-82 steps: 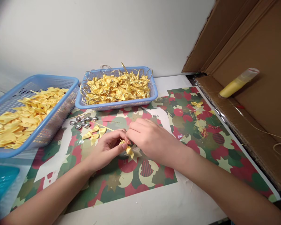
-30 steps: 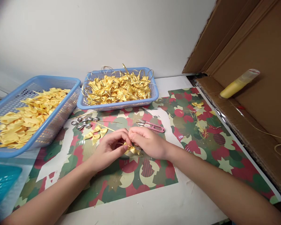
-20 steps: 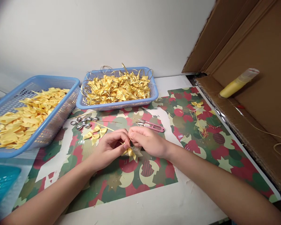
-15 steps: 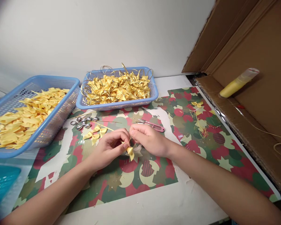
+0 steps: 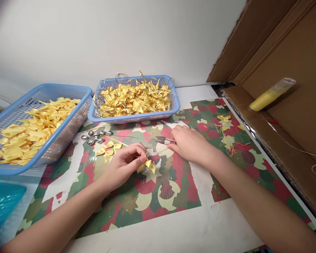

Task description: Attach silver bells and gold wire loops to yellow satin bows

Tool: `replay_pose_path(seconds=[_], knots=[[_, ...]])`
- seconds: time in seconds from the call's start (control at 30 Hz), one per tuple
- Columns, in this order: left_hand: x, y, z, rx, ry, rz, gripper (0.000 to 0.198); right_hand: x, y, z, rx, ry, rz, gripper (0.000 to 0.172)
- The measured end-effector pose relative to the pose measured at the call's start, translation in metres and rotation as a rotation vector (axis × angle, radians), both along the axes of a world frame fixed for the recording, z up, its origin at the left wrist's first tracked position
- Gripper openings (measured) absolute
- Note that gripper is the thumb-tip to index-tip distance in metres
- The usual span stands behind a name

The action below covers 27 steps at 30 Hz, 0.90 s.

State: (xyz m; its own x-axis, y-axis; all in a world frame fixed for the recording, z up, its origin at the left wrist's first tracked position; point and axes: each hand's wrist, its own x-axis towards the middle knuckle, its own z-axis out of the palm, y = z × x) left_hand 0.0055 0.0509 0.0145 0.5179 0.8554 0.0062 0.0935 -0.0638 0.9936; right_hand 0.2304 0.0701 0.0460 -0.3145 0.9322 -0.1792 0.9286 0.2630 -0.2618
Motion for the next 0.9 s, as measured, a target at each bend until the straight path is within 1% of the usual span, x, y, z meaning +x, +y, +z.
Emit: replay_pose_path(seconds=[0.07,0.17,0.3,0.37,0.43,0.5,0.57,0.67,0.9], knots=[[0.001,0.000,0.002,-0.012,-0.008,0.013,0.020,0.001,0.000,0.001,0.007,0.031,-0.063,0.024],[0.002,0.001,0.005,-0.049,-0.010,0.044,0.020,0.004,-0.001,0.009,-0.016,0.184,-0.144,0.024],[0.002,0.001,0.005,-0.106,-0.053,0.076,0.020,0.004,-0.006,0.024,-0.141,0.416,-0.108,0.025],[0.001,0.001,0.004,-0.110,-0.065,0.088,0.020,0.004,-0.008,0.028,-0.225,0.505,-0.091,0.029],[0.001,0.001,0.003,-0.107,-0.069,0.097,0.020,0.003,-0.009,0.029,-0.350,0.575,-0.074,0.034],[0.001,0.000,0.002,-0.106,-0.086,0.102,0.019,0.003,-0.009,0.028,-0.490,0.604,-0.030,0.037],[0.002,0.000,0.003,-0.105,-0.110,0.108,0.018,0.002,-0.009,0.027,-0.569,0.608,0.016,0.041],[0.002,0.000,0.003,-0.105,-0.124,0.125,0.019,0.003,-0.009,0.027,-0.594,0.619,0.023,0.048],[0.002,0.001,0.003,-0.131,-0.121,0.164,0.021,0.006,-0.009,0.028,-0.662,0.583,-0.037,0.053]])
